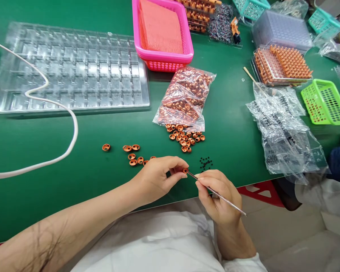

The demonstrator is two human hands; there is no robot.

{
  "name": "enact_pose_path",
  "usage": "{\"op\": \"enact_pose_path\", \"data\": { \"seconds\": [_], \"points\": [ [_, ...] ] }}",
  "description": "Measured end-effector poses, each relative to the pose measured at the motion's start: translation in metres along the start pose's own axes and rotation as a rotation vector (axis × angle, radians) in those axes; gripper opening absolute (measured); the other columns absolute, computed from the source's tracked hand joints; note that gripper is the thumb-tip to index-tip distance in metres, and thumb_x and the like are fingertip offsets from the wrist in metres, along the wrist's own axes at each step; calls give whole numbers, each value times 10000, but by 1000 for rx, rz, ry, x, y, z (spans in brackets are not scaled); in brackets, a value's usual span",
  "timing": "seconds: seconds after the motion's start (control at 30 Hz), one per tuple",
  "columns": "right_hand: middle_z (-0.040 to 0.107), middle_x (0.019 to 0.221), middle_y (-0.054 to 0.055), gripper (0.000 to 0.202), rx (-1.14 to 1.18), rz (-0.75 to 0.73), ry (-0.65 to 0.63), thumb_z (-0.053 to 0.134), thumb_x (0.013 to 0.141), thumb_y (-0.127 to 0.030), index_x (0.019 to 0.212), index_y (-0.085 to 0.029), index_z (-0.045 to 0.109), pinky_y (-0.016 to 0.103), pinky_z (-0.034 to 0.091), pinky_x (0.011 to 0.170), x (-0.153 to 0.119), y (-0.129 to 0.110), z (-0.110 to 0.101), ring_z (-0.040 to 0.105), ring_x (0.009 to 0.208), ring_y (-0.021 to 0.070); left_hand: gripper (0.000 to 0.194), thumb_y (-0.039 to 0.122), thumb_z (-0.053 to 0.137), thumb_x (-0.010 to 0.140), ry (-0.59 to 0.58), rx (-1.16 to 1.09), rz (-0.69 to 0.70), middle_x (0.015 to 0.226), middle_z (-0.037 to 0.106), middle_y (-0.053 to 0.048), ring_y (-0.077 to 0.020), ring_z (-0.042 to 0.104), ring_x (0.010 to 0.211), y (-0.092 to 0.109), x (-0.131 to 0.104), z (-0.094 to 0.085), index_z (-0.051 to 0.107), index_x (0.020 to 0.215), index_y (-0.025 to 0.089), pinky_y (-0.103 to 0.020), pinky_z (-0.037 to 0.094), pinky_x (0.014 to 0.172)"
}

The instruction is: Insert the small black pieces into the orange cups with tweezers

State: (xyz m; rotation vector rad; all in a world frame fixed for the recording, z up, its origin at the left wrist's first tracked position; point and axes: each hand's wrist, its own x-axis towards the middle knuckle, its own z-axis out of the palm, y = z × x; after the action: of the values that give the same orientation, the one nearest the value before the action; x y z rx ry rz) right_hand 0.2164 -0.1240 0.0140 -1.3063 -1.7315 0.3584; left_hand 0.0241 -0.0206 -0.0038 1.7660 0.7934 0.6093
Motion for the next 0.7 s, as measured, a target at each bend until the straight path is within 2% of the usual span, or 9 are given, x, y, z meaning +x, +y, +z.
{"op": "enact_pose_path", "data": {
  "seconds": [0.23,0.4,0.7],
  "points": [
    [744,1049,89,391,10,-16,-18,679,886,13,1221,-183,632,351,652,804,-1,2,-2,742,976,193,108,189,680,896,27,-15,4,834,788,8,-119,710,690,0,0,-1,752,977,194,-202,569,686],
    [751,1050,82,386,14,-19,-48,670,892,9,1223,-187,631,345,650,811,-1,4,-3,740,977,190,116,186,680,904,-35,-6,-64,863,803,-13,-126,733,719,9,1,-5,758,989,172,-208,591,713],
    [770,1055,89,375,-42,-75,-56,677,911,-45,1250,-199,633,365,664,794,-1,5,-5,744,939,198,97,211,649,903,-57,-75,-155,846,808,-1,-136,751,728,16,3,-7,735,938,183,-221,603,719]
  ]
}}
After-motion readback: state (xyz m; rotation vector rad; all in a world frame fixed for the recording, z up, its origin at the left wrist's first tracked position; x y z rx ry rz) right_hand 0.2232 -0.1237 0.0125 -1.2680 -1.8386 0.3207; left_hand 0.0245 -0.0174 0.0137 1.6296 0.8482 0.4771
